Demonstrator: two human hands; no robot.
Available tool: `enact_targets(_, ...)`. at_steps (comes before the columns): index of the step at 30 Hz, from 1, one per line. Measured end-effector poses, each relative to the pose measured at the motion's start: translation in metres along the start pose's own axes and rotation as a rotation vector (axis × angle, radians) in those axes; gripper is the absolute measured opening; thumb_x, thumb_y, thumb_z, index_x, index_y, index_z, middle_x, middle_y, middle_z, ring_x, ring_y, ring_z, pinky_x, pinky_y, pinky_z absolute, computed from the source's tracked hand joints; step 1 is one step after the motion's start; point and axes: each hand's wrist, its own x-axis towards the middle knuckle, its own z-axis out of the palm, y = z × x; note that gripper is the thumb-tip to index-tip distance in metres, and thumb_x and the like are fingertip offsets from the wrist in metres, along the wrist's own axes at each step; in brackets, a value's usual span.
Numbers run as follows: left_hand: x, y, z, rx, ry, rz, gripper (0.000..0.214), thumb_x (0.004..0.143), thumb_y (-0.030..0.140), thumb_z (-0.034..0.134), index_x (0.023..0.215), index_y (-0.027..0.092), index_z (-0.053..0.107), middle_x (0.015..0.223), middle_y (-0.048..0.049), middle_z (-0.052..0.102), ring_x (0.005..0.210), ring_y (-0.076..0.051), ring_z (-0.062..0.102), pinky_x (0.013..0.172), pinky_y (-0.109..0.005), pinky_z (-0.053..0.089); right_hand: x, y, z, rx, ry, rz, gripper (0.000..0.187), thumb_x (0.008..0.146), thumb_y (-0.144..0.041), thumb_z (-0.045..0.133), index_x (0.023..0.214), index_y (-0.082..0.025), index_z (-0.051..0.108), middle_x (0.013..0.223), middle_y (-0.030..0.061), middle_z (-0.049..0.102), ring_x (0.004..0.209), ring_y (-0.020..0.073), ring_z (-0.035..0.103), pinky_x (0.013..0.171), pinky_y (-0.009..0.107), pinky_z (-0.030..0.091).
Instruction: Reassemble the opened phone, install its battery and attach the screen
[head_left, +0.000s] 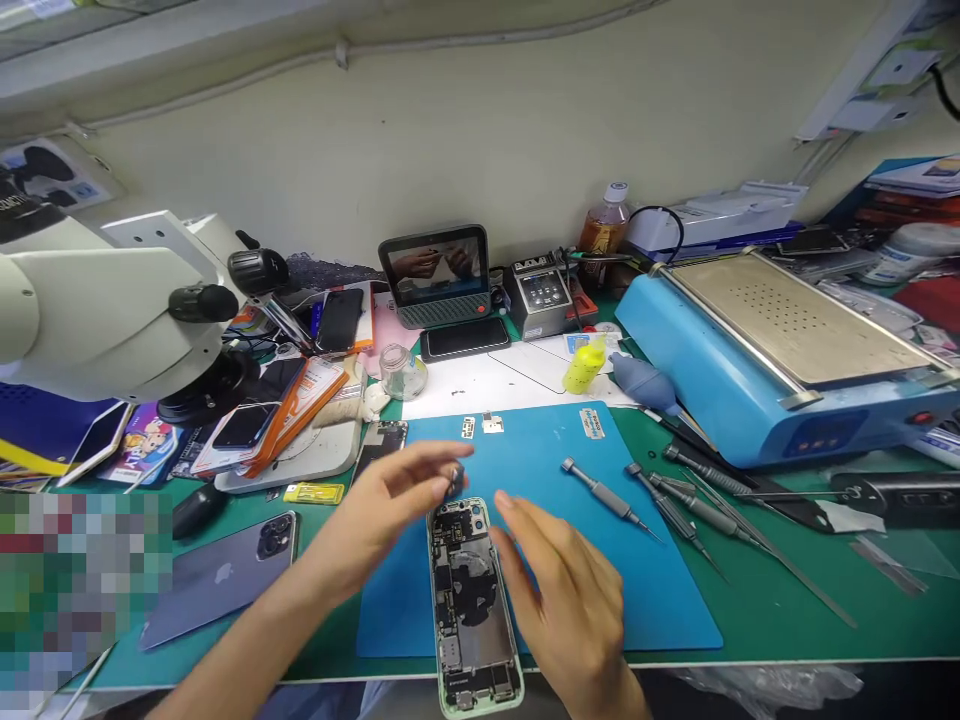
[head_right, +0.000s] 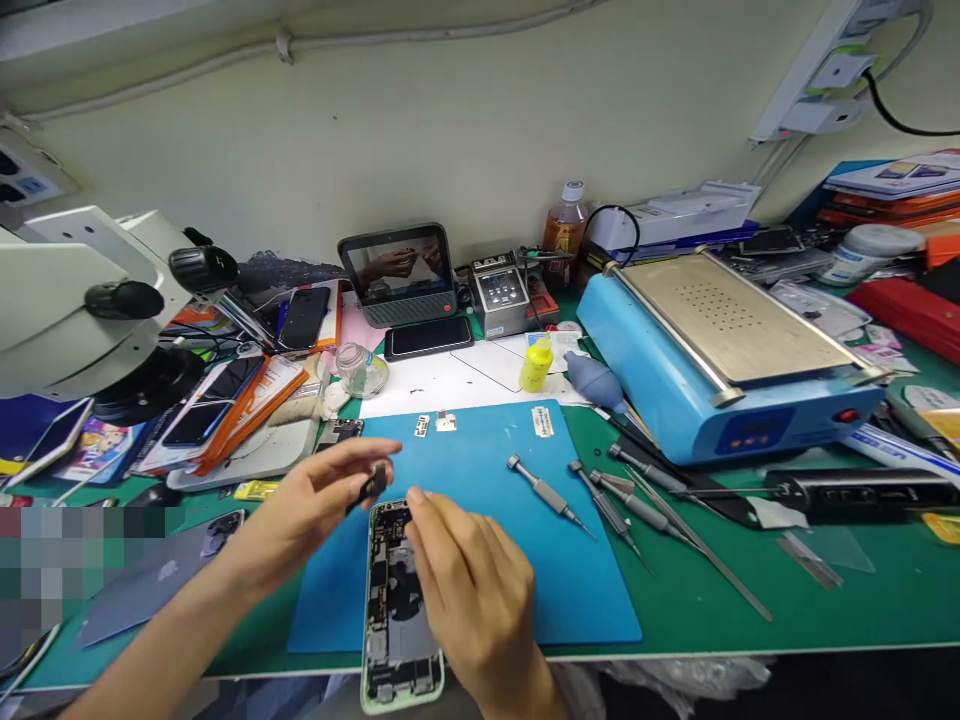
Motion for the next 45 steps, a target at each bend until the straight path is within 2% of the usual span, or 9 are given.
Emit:
enact_targets(3, -0.023, -0.001, 0.021, -0.193, -0.046, -0.109, 0.054, 0.094, 0.069, 0.077, 0.131, 0.030, 0.083, 0.111, -0.0091, 0.079, 0.097, -0.021, 0.071, 0.087, -0.033, 0.060, -0.001, -0.006, -0.002, -0.057, 0.040, -0.066, 0.037, 0.097, -0.002, 0.079, 0.132, -0.010, 0.073, 0.108, 0.0116, 0.085, 0.096, 0.0148, 0.082, 0.080, 0.026, 0.065)
enact_targets(8, -0.034, -0.005, 0.038, -0.714, -0.139, -0.349, 0.046, 0.081, 0.054, 0.098, 0.119, 0.032, 0.087, 0.110, -0.0056, 0.074, 0.095, -0.015, 0.066, 0.086, -0.025, 0.055, -0.017, -0.010, -0.006, -0.053, 0.028, -0.080, 0.047, 0.096, -0.008, 0.082, 0.142, -0.017, 0.074, 0.112, 0.0096, 0.086, 0.092, 0.0173, 0.084, 0.072, 0.026, 0.067)
enact_targets(12, -0.038, -0.012, 0.041, -0.770, -0.181, -0.353, 0.051, 0.079, 0.052, 0.100, 0.125, 0.035, 0.085, 0.105, -0.0033, 0.074, 0.092, -0.014, 0.067, 0.085, -0.025, 0.054, -0.025, -0.014, -0.013, -0.078, -0.038, -0.058, 0.060, 0.096, -0.008, 0.080, 0.153, -0.024, 0.068, 0.112, 0.0064, 0.087, 0.087, 0.0221, 0.085, 0.067, 0.031, 0.069)
enact_targets(15, -0.048, -0.024, 0.034, -0.621, -0.170, -0.271, 0.063, 0.089, 0.062, 0.088, 0.145, 0.035, 0.074, 0.117, -0.0075, 0.078, 0.100, -0.020, 0.072, 0.091, -0.034, 0.060, -0.022, -0.013, -0.020, -0.098, -0.032, -0.073, 0.071, 0.091, 0.000, 0.082, 0.157, -0.019, 0.064, 0.107, 0.0073, 0.087, 0.083, 0.0220, 0.085, 0.068, 0.031, 0.070)
enact_targets(17, -0.055, -0.035, 0.023, -0.375, -0.058, -0.121, 0.054, 0.104, 0.063, 0.070, 0.149, 0.034, 0.069, 0.122, -0.0092, 0.079, 0.099, -0.022, 0.074, 0.089, -0.037, 0.063, -0.017, -0.005, -0.021, -0.133, -0.067, -0.104, 0.072, 0.091, 0.001, 0.081, 0.158, -0.018, 0.062, 0.108, 0.0076, 0.088, 0.083, 0.0217, 0.084, 0.068, 0.031, 0.069)
enact_targets(21, -0.065, -0.056, 0.002, 0.453, 0.312, 0.296, 0.025, 0.113, 0.033, 0.059, 0.133, 0.035, 0.075, 0.115, -0.0048, 0.078, 0.101, -0.020, 0.073, 0.085, -0.034, 0.060, -0.008, 0.017, -0.018, -0.152, -0.301, -0.231, 0.044, 0.103, -0.005, 0.065, 0.146, -0.012, 0.070, 0.115, 0.0121, 0.087, 0.088, 0.0225, 0.082, 0.063, 0.035, 0.062)
enact_targets(23, -0.064, -0.061, -0.001, 0.701, 0.331, 0.424, 0.024, 0.112, 0.023, 0.060, 0.129, 0.031, 0.075, 0.108, -0.0038, 0.076, 0.096, -0.019, 0.073, 0.082, -0.032, 0.058, -0.005, 0.023, -0.015, -0.153, -0.409, -0.293, 0.033, 0.107, -0.007, 0.058, 0.136, -0.008, 0.075, 0.114, 0.0143, 0.086, 0.086, 0.0221, 0.080, 0.062, 0.036, 0.058)
enact_targets(35, -0.056, -0.070, 0.010, 0.786, 0.106, 0.472, 0.028, 0.116, 0.022, 0.051, 0.141, 0.024, 0.064, 0.112, -0.0052, 0.074, 0.097, -0.019, 0.075, 0.082, -0.031, 0.059, -0.004, 0.024, -0.009, -0.200, -0.559, -0.264, 0.027, 0.108, -0.008, 0.059, 0.129, -0.009, 0.075, 0.115, 0.0137, 0.086, 0.080, 0.0195, 0.072, 0.063, 0.037, 0.052)
enact_targets(45, -0.053, -0.070, 0.012, 0.893, 0.105, 0.519, 0.029, 0.116, 0.024, 0.050, 0.141, 0.023, 0.064, 0.111, -0.0068, 0.076, 0.094, -0.022, 0.077, 0.075, -0.035, 0.059, -0.002, 0.018, -0.002, -0.303, -0.598, -0.236, 0.022, 0.104, -0.020, 0.075, 0.124, -0.011, 0.077, 0.114, 0.0102, 0.085, 0.080, 0.0200, 0.066, 0.069, 0.039, 0.048)
